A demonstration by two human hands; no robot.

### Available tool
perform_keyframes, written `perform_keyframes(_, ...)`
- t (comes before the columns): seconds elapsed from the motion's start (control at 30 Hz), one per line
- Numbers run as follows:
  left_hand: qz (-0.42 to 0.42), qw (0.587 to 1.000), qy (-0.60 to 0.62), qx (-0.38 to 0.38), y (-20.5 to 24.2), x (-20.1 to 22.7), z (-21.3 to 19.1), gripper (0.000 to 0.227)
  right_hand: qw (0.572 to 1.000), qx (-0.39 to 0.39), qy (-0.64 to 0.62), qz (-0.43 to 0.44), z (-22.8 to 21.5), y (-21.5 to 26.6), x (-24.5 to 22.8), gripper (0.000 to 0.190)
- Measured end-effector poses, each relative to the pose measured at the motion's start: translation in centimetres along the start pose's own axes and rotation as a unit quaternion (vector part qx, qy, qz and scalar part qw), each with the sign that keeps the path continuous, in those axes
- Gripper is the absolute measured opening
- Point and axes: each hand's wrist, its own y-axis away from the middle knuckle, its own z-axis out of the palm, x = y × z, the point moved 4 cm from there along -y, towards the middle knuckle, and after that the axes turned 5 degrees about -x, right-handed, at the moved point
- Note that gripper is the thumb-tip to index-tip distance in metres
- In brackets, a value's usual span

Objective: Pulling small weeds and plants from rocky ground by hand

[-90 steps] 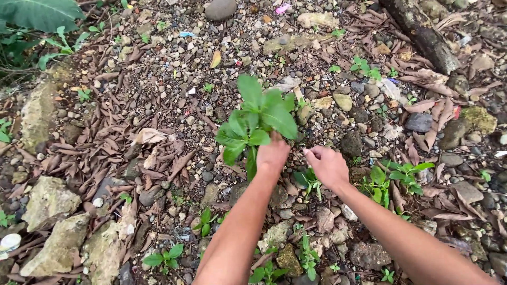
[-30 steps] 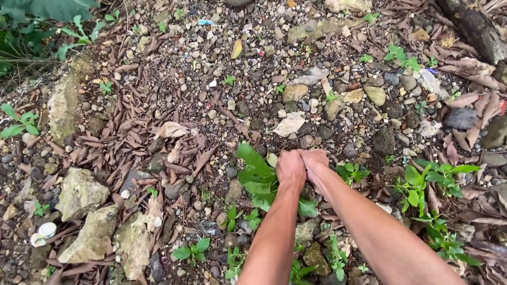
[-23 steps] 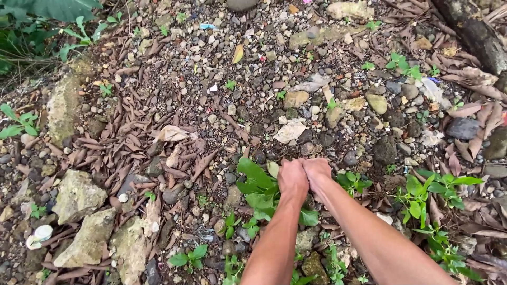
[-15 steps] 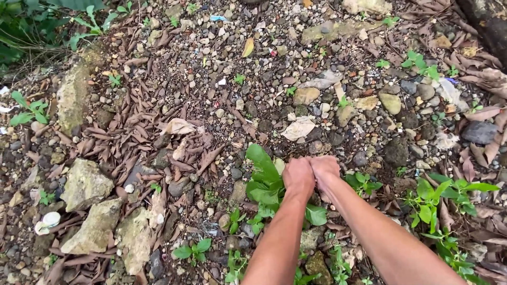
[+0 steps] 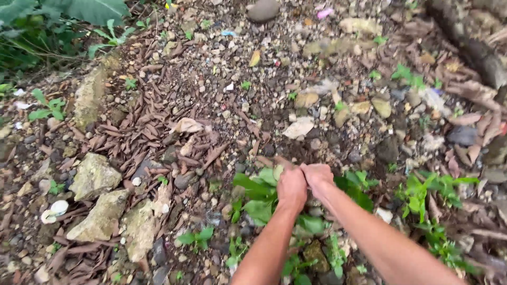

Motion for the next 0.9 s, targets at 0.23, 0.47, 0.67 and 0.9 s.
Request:
perform_keyframes(0.23, 0.033, 0.997, 0.025, 0.071, -1.4, -3.3, 3.3, 0.028, 0.995, -0.033, -0.036, -0.091, -1.1, 5.8, -2.1, 0.026)
perform_keyframes(0.47, 0.035, 0.990, 0.075, 0.111, -0.9, -2.4, 1.1, 0.025, 0.971, -0.019, -0.018, -0.236, -6.0, 12.7, -5.0, 0.030)
perform_keyframes(0.67, -0.025, 0.977, 0.204, 0.060, -3.6, -3.1, 1.6, 0.022, 0.944, 0.002, 0.056, -0.325, -8.1, 15.4, -6.9, 0.025)
perform_keyframes(0.9, -0.085, 0.931, 0.349, 0.065, -5.4, -1.8, 2.3, 0.058, 0.911, -0.029, 0.059, -0.407, -11.7, 14.2, -7.2, 0.028)
